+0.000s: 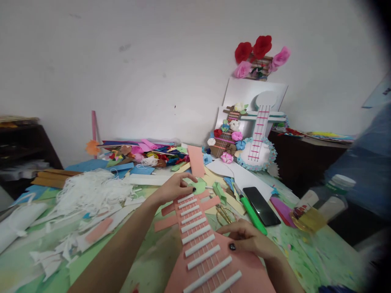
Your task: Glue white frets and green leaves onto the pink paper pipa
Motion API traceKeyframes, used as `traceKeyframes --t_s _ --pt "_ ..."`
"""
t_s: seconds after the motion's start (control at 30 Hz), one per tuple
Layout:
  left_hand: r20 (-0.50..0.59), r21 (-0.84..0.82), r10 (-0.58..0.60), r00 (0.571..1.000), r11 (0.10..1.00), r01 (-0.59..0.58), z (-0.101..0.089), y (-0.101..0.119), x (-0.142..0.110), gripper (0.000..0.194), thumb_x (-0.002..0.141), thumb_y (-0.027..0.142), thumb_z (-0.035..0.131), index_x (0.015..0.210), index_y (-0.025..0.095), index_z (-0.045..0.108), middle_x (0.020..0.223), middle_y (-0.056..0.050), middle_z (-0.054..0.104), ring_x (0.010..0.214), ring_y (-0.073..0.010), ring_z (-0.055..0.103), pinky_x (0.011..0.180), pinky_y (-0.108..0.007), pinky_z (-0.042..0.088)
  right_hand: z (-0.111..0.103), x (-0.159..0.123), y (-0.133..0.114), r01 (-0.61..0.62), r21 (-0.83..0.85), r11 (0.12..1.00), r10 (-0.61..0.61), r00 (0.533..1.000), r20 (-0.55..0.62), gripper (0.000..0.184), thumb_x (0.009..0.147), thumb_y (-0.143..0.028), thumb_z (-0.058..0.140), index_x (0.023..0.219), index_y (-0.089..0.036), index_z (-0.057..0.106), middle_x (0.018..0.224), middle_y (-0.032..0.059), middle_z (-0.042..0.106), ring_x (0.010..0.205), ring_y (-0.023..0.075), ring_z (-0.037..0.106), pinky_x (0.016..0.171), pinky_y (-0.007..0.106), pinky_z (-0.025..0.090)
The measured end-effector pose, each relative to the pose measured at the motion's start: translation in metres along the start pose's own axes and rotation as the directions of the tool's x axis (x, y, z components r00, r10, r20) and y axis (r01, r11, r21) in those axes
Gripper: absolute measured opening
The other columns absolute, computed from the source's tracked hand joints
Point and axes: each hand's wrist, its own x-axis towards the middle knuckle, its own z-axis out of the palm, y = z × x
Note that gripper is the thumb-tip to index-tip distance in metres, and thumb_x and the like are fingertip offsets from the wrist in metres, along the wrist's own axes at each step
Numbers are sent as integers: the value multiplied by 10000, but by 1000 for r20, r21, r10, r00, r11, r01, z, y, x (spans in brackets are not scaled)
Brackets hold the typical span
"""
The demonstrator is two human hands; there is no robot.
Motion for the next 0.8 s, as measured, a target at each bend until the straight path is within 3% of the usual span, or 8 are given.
traceKeyframes --t_s 0.23,0.47,0.53,0.6,0.67,0.7,0.73,0.8 --pt "53 -3 27 998 1000 -27 -2 -3 1 245 760 221 551 994 152 531 446 108 310 407 -48 210 396 -177 137 -2 -3 5 -11 -87 996 13 1000 27 474 755 -394 660 1129 -106 622 511 -59 436 413 28 250 378 160 164" --pt "139 -73 75 987 995 -65 -2 -14 4 266 763 247 544 1013 156 531 458 107 300 412 -49 207 401 -174 147 7 -11 1 -26 -123 992 24 1000 -14 491 786 -452 611 1152 -126 602 583 -29 511 449 43 334 407 161 226" --pt "152 -78 70 986 995 -58 1 -17 6 261 758 252 542 1003 160 532 459 109 293 409 -50 204 398 -172 148 12 -13 -5 -47 -206 977 31 996 -83 463 800 -466 587 1132 -144 619 667 10 586 503 71 430 444 174 309" --pt "135 -55 44 990 998 -37 5 -21 9 261 748 257 541 991 160 533 457 112 286 402 -51 201 390 -171 145 16 -21 -9 -98 -305 947 15 965 -262 443 825 -486 535 1105 -158 634 822 68 652 650 132 554 557 221 425" --pt "110 -21 15 994 1000 -12 10 -27 12 259 740 261 538 977 157 533 452 113 292 398 -56 216 389 -173 153 16 -39 -6 -200 -360 911 -14 858 -513 476 839 -525 467 1095 -157 629 921 110 674 790 199 614 694 300 480" --pt "98 -6 6 995 1000 -5 12 -31 14 253 739 266 536 967 156 534 449 112 299 398 -59 226 393 -176 162 14 -53 -1 -274 -361 892 -25 766 -642 508 835 -554 433 1086 -156 624 899 120 685 793 226 631 711 335 490" --pt "89 4 1 996 1000 -2 14 -35 16 244 741 273 532 955 155 535 448 110 306 400 -63 235 397 -179 172 10 -70 6 -354 -376 856 -53 664 -746 521 819 -572 432 1077 -162 622 895 126 691 796 246 643 731 362 492" --pt "71 33 8 997 999 -10 18 -43 19 222 750 287 521 929 156 539 443 107 309 399 -70 244 405 -187 181 2 -112 27 -601 -370 709 -174 360 -917 464 770 -588 477 952 -201 657 832 125 702 754 290 652 690 401 495"
